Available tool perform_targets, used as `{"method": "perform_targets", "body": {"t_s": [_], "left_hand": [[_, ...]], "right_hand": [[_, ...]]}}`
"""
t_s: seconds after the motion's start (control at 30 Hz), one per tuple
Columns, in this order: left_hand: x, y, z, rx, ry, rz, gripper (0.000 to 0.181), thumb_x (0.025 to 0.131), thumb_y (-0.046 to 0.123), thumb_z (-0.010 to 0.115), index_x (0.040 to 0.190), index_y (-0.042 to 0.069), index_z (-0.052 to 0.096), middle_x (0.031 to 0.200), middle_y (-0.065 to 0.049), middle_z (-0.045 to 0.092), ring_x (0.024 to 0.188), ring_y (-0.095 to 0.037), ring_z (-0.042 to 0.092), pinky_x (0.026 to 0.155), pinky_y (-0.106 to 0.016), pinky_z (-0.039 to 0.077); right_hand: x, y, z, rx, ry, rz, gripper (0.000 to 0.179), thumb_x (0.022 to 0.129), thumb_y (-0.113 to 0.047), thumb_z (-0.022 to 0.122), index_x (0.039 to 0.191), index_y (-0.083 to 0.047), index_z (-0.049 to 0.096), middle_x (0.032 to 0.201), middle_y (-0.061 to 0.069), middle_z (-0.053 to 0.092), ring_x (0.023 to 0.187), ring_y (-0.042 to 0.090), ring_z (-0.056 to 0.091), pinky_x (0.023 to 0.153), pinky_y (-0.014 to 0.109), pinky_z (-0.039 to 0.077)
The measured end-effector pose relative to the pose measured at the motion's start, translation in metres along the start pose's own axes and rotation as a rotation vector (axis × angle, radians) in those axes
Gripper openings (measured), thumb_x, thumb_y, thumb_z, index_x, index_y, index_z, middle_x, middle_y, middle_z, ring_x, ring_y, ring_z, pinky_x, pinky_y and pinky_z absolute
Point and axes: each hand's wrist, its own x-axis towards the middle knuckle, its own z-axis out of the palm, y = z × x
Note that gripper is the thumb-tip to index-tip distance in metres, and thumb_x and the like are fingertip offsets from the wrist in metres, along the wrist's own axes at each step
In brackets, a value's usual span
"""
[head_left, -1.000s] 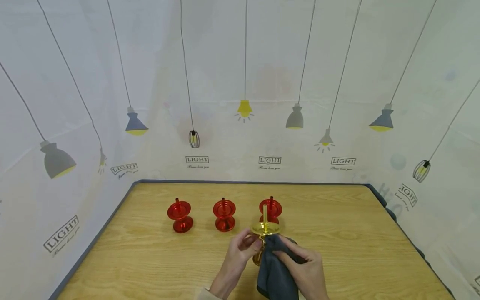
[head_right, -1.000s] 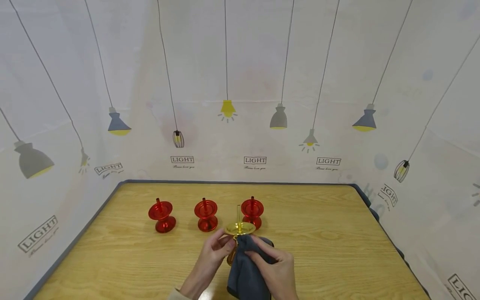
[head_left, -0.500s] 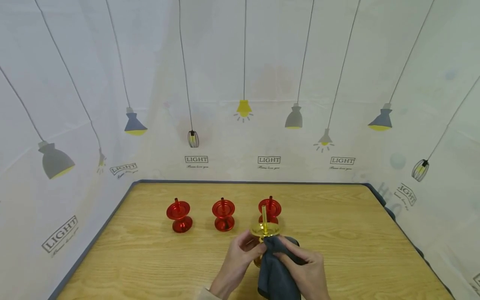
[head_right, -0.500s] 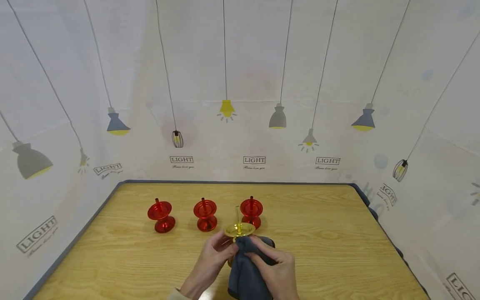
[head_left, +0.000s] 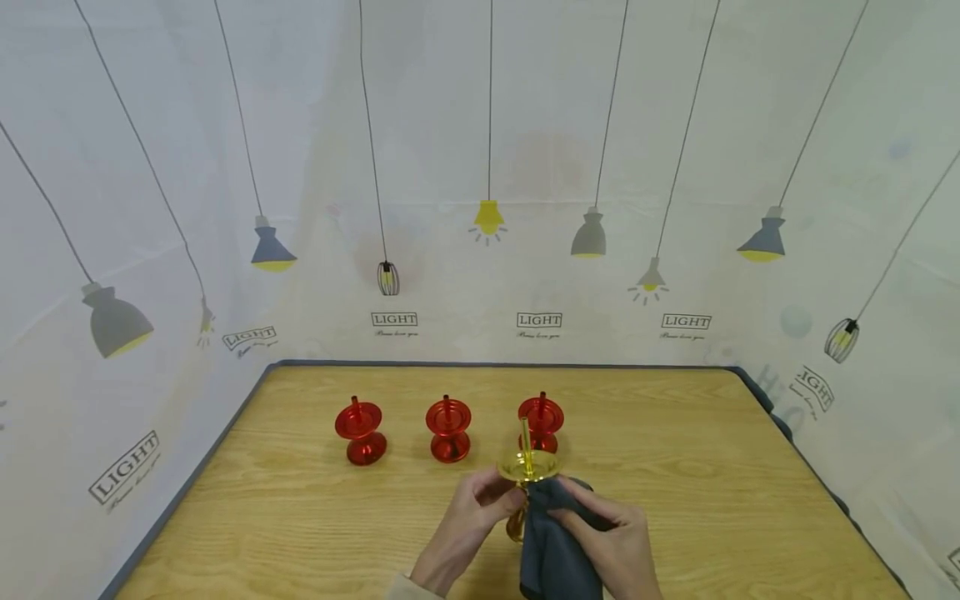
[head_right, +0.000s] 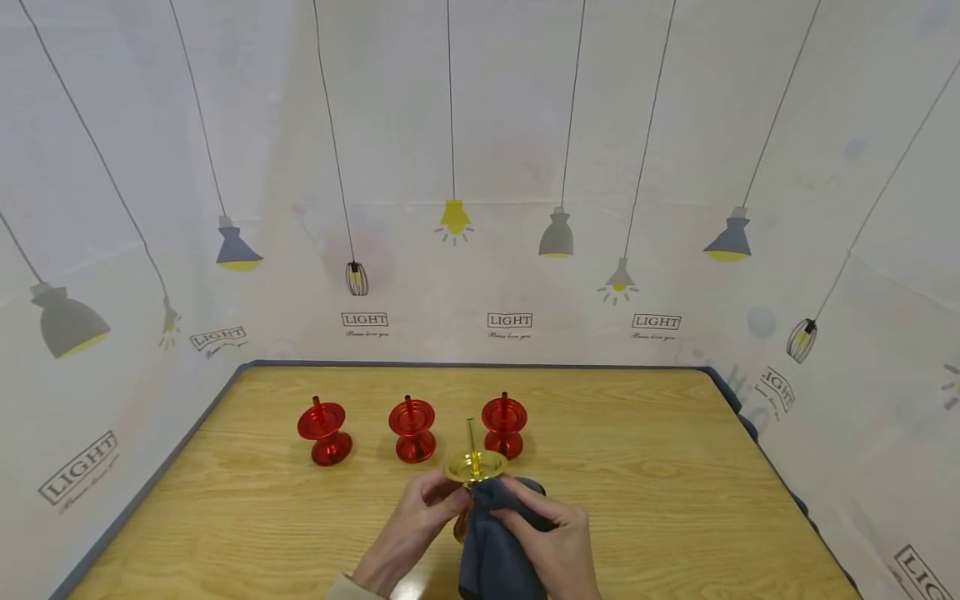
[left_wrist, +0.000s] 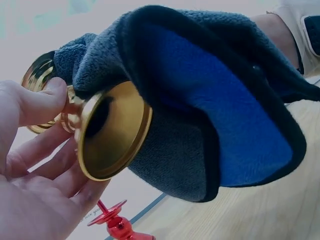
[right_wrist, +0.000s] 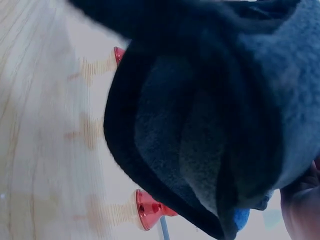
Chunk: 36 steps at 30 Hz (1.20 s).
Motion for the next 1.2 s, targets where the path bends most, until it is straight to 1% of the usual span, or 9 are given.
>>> {"method": "perform_targets", "body": {"t_s": [0.07,0.13,0.33,0.43,0.57,0.73,0.87,1.07,1.2], "left_hand": [[0.0,0.0,-0.001,0.021,-0.016,-0.001,0.046,0.102,0.024,0.063,0.132,-0.01,0.058,0.116,0.005,0.069,0.109,-0.008,0.063,0.095,-0.026,0.05],[0.0,0.001,-0.002,0.048,-0.029,0.0,0.044,0.102,0.023,0.062,0.132,-0.01,0.059,0.117,0.003,0.069,0.109,-0.007,0.063,0.095,-0.026,0.05],[-0.001,0.002,-0.004,0.119,-0.049,-0.002,0.042,0.102,0.024,0.062,0.132,-0.005,0.061,0.127,-0.014,0.066,0.111,-0.007,0.063,0.098,-0.026,0.049],[-0.002,0.002,-0.004,0.127,-0.049,-0.012,0.043,0.102,0.025,0.061,0.133,-0.004,0.061,0.129,-0.017,0.065,0.112,-0.008,0.063,0.098,-0.026,0.049],[-0.002,0.002,-0.004,0.129,-0.034,-0.02,0.042,0.102,0.025,0.062,0.133,-0.003,0.061,0.129,-0.015,0.066,0.114,-0.009,0.062,0.099,-0.026,0.048],[-0.003,0.001,-0.001,0.14,-0.016,0.0,0.04,0.102,0.022,0.062,0.133,-0.003,0.062,0.128,-0.016,0.065,0.114,-0.007,0.062,0.099,-0.024,0.048],[-0.003,-0.001,0.001,0.142,0.01,0.013,0.039,0.101,0.02,0.063,0.133,-0.003,0.061,0.131,-0.019,0.065,0.114,-0.007,0.063,0.099,-0.024,0.048],[-0.003,-0.001,0.003,0.157,0.071,0.017,0.04,0.101,0.021,0.065,0.133,-0.003,0.061,0.132,-0.019,0.065,0.117,-0.01,0.063,0.1,-0.022,0.047],[-0.001,0.0,0.006,0.157,0.096,0.028,0.042,0.1,0.022,0.066,0.134,-0.001,0.061,0.132,-0.018,0.066,0.118,-0.013,0.064,0.099,-0.022,0.048]], "right_hand": [[0.0,0.001,-0.001,-0.005,-0.003,0.001,0.035,0.077,0.004,0.083,0.112,0.001,0.077,0.107,-0.002,0.077,0.104,0.007,0.072,0.086,0.021,0.057],[0.0,0.002,-0.002,-0.013,-0.005,0.004,0.035,0.077,0.004,0.083,0.112,0.0,0.077,0.108,-0.002,0.077,0.104,0.006,0.071,0.086,0.021,0.057],[0.0,0.004,-0.003,-0.017,-0.005,0.009,0.036,0.078,0.004,0.082,0.113,0.0,0.076,0.109,-0.002,0.076,0.104,0.006,0.071,0.086,0.021,0.057],[-0.001,0.004,-0.002,-0.027,0.007,0.02,0.035,0.078,0.003,0.083,0.112,-0.001,0.077,0.109,-0.003,0.076,0.104,0.006,0.071,0.086,0.02,0.056],[-0.001,0.002,-0.001,-0.038,0.031,0.049,0.034,0.078,0.002,0.083,0.112,-0.004,0.078,0.108,-0.005,0.076,0.105,0.006,0.071,0.087,0.018,0.055],[-0.001,0.001,0.002,-0.024,0.078,0.085,0.033,0.078,0.004,0.082,0.11,-0.003,0.079,0.106,-0.007,0.077,0.103,0.005,0.072,0.086,0.018,0.055],[0.001,0.003,0.002,-0.013,0.098,0.094,0.033,0.079,0.004,0.082,0.111,-0.002,0.078,0.107,-0.003,0.077,0.101,0.006,0.072,0.084,0.019,0.057],[0.004,0.004,0.002,-0.06,0.135,0.141,0.032,0.082,-0.006,0.083,0.113,-0.007,0.078,0.109,0.005,0.076,0.091,0.007,0.074,0.072,0.022,0.059],[0.004,0.003,0.001,-0.095,0.161,0.164,0.031,0.082,-0.01,0.084,0.113,-0.009,0.078,0.109,0.008,0.077,0.089,0.005,0.074,0.071,0.021,0.059]]}}
